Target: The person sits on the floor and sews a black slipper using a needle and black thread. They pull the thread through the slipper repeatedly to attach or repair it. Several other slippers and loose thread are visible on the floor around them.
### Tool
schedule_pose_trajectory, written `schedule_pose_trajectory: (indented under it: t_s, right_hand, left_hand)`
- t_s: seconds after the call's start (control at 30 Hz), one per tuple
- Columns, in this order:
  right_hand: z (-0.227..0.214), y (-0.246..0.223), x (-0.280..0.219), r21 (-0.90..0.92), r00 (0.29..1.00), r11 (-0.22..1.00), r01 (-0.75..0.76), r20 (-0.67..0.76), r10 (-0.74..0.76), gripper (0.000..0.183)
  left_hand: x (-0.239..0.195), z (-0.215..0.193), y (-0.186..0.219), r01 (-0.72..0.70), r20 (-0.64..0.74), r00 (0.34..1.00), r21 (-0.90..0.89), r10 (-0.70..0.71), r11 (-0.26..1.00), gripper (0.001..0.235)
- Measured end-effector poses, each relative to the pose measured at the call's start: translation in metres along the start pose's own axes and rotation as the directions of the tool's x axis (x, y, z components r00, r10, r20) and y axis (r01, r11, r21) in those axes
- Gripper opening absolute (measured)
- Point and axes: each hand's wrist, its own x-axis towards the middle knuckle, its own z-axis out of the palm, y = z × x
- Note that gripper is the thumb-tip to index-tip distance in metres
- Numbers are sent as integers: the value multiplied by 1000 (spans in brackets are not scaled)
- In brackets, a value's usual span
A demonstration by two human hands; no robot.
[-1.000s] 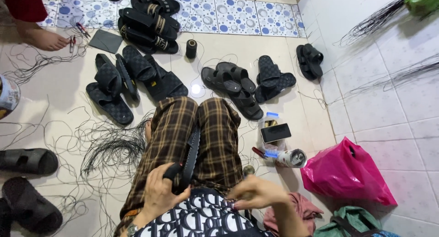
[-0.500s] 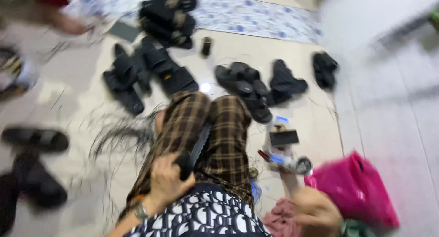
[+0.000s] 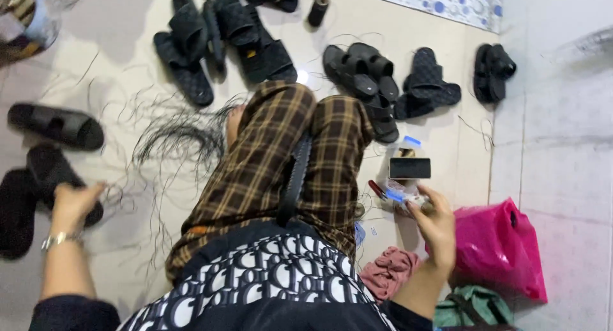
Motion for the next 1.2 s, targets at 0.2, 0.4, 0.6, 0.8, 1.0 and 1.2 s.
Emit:
schedule_pose_trajectory:
  t_s: [0.2, 0.4, 0.6, 0.8, 1.0, 1.2]
  right_hand:
    - [28, -43, 26, -98, 888, 884, 458, -6, -460, 53]
    - [33, -82, -3, -93, 958, 957, 273, 112, -262, 49]
    - [52, -87, -23, 62, 929, 958, 281, 233, -288, 52]
    - [105, -172, -52, 380, 779, 916, 124, 534, -327, 79]
    - [182, -124, -56, -150, 758, 898, 413, 603, -248, 120]
    - [182, -119, -63, -227, 763, 826, 516, 561, -321, 102]
  left_hand:
    - [5, 24, -18, 238, 8, 970, 138, -241, 961, 73]
    - [13, 42, -22, 223, 135, 971, -218, -197, 950, 49]
    - [8, 40, 0, 236, 157, 962, -61, -224, 970, 50]
    - [-3, 55, 31, 160, 206, 964, 45, -166, 986, 45]
    - [-40, 41, 114, 198, 347, 902, 191, -255, 961, 93]
    - [-34, 57, 106, 107, 386, 878, 422, -285, 900, 59]
